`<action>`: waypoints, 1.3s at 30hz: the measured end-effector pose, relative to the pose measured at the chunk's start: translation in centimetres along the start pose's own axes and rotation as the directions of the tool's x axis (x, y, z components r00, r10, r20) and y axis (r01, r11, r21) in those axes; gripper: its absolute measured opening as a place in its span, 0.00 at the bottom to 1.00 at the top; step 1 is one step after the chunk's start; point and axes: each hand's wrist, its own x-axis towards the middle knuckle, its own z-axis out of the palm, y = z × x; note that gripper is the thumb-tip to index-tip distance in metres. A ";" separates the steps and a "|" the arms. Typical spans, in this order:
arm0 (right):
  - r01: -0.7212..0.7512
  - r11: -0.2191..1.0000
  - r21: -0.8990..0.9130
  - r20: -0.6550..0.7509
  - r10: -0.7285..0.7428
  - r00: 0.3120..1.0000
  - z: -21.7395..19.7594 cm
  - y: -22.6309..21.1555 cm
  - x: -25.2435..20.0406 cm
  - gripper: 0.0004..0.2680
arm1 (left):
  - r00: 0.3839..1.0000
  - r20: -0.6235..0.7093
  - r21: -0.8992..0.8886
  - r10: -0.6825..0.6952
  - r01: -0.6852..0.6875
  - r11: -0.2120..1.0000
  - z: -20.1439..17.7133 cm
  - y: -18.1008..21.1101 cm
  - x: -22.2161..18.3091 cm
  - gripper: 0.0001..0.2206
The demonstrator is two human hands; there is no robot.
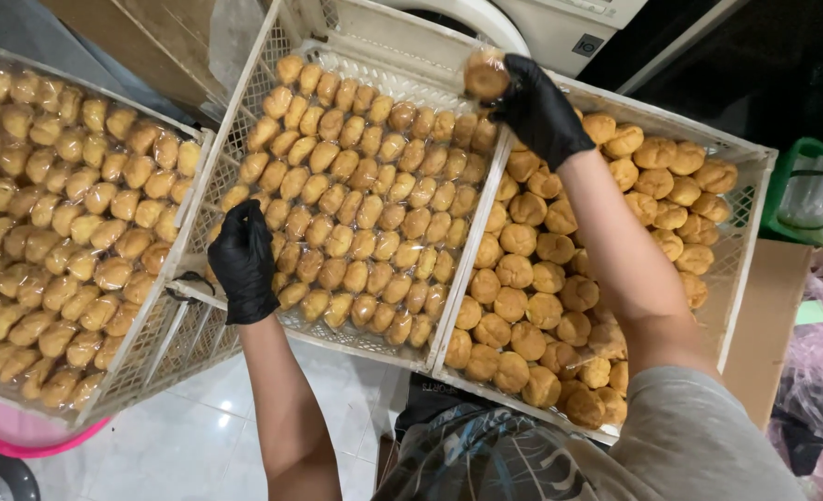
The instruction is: Packaging individual pastries into plastic bags and transferring them between crates
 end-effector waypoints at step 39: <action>-0.053 -0.448 -0.893 0.244 -0.578 0.778 -9.9 9.7 16.4 0.12 | 0.972 0.081 -0.029 -0.222 0.225 0.974 0.3 -0.3 0.4 0.04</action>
